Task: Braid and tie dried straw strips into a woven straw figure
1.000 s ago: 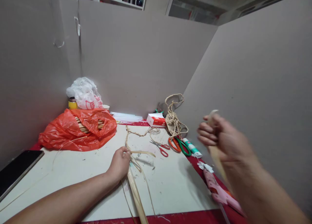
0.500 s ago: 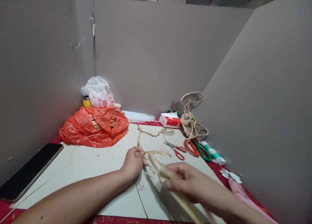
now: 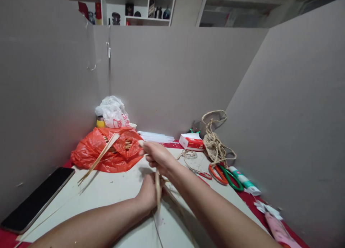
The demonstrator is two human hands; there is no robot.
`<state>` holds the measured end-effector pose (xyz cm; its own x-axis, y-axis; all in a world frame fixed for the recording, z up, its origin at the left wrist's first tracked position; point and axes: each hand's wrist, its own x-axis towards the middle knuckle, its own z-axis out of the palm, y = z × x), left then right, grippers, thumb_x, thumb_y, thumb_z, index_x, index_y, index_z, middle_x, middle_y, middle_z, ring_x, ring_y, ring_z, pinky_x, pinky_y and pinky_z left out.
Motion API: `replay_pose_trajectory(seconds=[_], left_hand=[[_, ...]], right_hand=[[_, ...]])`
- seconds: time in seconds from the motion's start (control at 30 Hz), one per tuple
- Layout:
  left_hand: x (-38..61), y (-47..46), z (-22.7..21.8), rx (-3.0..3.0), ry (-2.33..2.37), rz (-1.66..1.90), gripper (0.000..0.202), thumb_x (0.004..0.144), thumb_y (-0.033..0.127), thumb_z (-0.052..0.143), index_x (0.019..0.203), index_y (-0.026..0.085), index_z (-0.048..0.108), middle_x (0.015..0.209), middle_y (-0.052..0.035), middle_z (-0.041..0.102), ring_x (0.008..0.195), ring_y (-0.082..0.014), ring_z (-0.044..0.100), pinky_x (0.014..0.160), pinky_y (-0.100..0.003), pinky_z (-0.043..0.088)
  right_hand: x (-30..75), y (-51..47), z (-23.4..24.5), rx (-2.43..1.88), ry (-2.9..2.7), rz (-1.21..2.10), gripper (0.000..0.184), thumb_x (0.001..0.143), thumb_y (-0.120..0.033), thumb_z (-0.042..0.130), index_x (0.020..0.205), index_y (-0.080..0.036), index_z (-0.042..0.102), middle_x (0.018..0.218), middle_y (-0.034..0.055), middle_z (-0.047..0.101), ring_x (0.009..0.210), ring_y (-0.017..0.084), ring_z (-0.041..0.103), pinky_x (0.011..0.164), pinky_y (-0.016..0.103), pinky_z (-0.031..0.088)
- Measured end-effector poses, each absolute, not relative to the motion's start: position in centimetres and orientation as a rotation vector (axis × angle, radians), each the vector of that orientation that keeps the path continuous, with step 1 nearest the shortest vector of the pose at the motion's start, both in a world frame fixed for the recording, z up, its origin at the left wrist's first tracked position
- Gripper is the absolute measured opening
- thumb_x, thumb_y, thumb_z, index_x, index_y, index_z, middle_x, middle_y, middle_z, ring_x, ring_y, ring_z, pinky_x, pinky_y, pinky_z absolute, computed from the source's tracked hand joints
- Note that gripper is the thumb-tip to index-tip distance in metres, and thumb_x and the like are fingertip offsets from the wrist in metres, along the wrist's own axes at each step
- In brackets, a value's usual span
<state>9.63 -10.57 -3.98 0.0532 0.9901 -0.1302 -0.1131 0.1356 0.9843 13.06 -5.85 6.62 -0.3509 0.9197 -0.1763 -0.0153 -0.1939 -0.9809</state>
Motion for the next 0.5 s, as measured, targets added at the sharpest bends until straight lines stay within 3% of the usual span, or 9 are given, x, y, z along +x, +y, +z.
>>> replay_pose_trajectory(seconds=[0.07,0.17,0.23,0.4,0.5], left_hand=[[9.7,-10.8,-3.5,1.113,1.187,1.123,0.01,0.074,0.011,0.044,0.067,0.015,0.051,0.047,0.0014,0.052,0.044,-0.0092,0.043,0.05,-0.022,0.031],[9.6,-11.1,-3.0,1.117,1.238,1.104,0.012,0.079,0.017,0.041,0.07,0.016,0.05,0.047,0.0008,0.054,0.04,-0.0079,0.037,0.046,-0.021,0.027],[9.4,-11.2,-3.1,1.088,1.262,1.097,0.013,0.081,0.022,0.042,0.071,0.017,0.048,0.047,0.001,0.054,0.036,-0.0067,0.031,0.042,-0.02,0.023],[9.4,-10.9,-3.8,1.034,1.253,1.159,0.011,0.08,0.022,0.044,0.071,0.017,0.048,0.049,0.0008,0.055,0.036,-0.006,0.033,0.042,-0.019,0.024],[9.4,-10.8,-4.0,1.012,1.221,1.208,0.011,0.078,0.02,0.046,0.068,0.016,0.047,0.05,0.002,0.053,0.04,-0.0064,0.038,0.045,-0.018,0.028]], right_hand=[[16.6,-6.8,5.8,-1.072,-1.231,1.679,0.009,0.077,-0.025,0.054,0.078,-0.016,0.051,0.067,-0.0024,0.057,0.037,0.001,0.025,0.035,0.014,0.013],[21.3,-8.6,5.1,-1.143,-1.188,1.741,0.014,0.072,-0.025,0.063,0.079,-0.016,0.055,0.08,0.0019,0.061,0.049,0.004,0.044,0.041,0.015,0.031],[23.1,-9.7,4.5,-1.208,-1.224,1.665,0.021,0.068,-0.03,0.069,0.078,-0.015,0.058,0.075,0.0017,0.06,0.055,0.007,0.048,0.048,0.018,0.037],[23.8,-11.4,2.7,-1.298,-1.465,1.453,0.029,0.061,-0.038,0.074,0.071,-0.013,0.063,0.062,-0.0009,0.057,0.053,0.007,0.043,0.05,0.02,0.033],[22.9,-12.0,1.6,-1.312,-1.558,1.455,0.03,0.059,-0.038,0.073,0.061,-0.014,0.056,0.054,-0.0032,0.053,0.047,0.006,0.041,0.046,0.02,0.03]])
